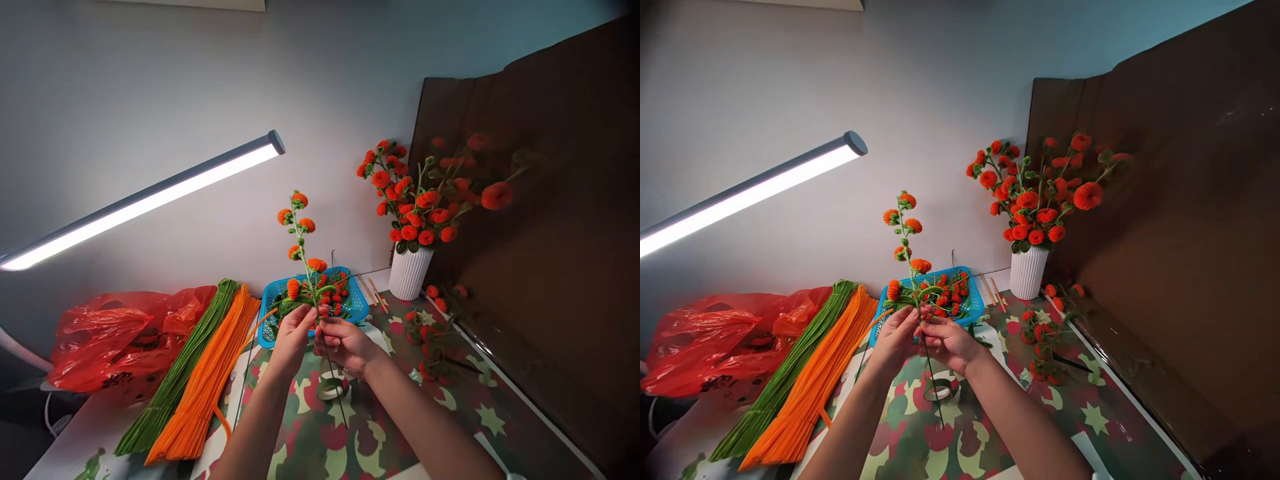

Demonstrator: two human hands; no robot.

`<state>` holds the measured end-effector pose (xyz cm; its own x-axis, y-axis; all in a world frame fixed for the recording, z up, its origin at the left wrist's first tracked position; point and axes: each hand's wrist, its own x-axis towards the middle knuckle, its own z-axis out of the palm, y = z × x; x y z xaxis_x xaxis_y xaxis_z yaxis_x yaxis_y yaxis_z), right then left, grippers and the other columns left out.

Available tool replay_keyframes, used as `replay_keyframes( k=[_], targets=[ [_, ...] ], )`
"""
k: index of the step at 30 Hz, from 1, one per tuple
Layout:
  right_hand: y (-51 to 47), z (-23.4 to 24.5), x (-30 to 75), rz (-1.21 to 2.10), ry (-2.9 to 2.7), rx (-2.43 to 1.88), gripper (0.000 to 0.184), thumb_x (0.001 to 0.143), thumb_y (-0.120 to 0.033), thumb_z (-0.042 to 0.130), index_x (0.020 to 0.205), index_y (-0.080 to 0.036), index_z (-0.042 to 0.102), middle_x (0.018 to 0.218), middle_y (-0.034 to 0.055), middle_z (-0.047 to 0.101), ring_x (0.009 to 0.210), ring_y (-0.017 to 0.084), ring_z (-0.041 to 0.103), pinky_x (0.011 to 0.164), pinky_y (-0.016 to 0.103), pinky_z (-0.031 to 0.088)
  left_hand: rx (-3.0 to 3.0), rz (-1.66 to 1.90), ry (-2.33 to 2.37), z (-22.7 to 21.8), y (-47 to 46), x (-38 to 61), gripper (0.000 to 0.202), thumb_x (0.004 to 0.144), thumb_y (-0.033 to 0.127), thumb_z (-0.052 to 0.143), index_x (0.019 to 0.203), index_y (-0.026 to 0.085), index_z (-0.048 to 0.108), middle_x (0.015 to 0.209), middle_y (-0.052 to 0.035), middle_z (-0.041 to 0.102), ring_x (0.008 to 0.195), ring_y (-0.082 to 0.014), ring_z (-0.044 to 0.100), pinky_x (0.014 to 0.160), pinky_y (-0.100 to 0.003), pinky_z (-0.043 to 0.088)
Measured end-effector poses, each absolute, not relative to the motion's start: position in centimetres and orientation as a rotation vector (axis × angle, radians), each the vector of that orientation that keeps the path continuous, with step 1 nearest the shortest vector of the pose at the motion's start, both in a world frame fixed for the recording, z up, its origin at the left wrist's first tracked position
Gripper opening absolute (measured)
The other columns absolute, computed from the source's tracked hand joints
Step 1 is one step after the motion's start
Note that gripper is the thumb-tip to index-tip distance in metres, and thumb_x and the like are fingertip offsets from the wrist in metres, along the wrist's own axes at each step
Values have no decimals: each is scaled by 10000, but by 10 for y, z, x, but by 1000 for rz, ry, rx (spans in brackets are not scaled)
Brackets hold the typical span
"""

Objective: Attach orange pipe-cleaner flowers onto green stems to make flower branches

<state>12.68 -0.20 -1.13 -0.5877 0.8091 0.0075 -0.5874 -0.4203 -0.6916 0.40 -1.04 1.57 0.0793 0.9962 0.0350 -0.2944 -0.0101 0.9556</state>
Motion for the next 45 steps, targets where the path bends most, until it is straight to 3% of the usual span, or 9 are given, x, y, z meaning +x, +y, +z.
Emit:
replay_keyframes(
  k=[4,7,10,18,26,30,35,40,45],
  targets=[
    [-2,-7,125,1656,-1108,-618,314,677,-415,709,597,-144,571,480,-75,331,463,52,213,464,217,181,1213,1392,1087,21,-12,6,258,623,378,756,603,145,647,612,9,561,576,-105,502,536,-203,436],
    [-8,-5,121,1199,-1302,-812,314,745,-406,644,584,-143,587,509,-36,416,525,87,339,503,232,255,1138,1379,1101,21,-12,7,283,620,392,754,565,142,633,543,28,520,548,-103,496,513,-201,414],
    [-13,-4,118,962,-1359,-910,305,786,-389,599,613,-140,632,559,1,508,583,119,425,548,248,317,985,1422,1026,15,-9,8,259,591,365,783,646,142,664,575,17,582,581,-112,538,576,-214,446],
    [0,-8,125,1741,-1071,-669,346,647,-464,729,663,-123,672,407,-70,404,408,42,298,445,214,180,746,1359,736,6,-3,10,259,592,314,789,698,133,638,709,-19,643,593,-99,577,600,-217,458],
    [7,-31,124,2032,-843,-413,277,622,-369,789,746,-143,689,390,-106,351,391,32,239,494,210,288,607,1315,617,9,-7,12,299,594,233,799,837,141,652,673,28,601,488,-40,478,494,-161,421],
    [11,-40,124,1998,-914,-428,284,645,-400,766,738,-142,692,386,-104,318,388,37,217,483,212,274,607,1282,583,5,-6,10,213,625,229,780,775,157,647,687,19,590,576,-78,545,563,-196,466],
    [12,-42,118,1622,-1070,-621,332,667,-460,721,662,-132,669,425,-73,354,417,47,223,436,216,151,842,1312,784,3,-4,3,242,650,311,763,816,156,677,771,-33,649,722,-139,599,663,-243,476],
    [3,-33,114,1321,-1268,-757,320,749,-455,636,683,-142,644,461,-57,388,430,69,303,434,225,206,1002,1471,1098,5,-2,-2,290,599,355,783,759,146,662,691,-11,627,685,-146,582,654,-248,449],
    [-3,-28,113,1215,-1358,-803,298,796,-433,593,711,-152,649,488,-45,416,457,84,342,455,227,247,1030,1819,1113,13,-2,-14,448,640,306,759,1052,225,603,1046,-35,623,976,-167,565,820,-239,430]
  ],
)
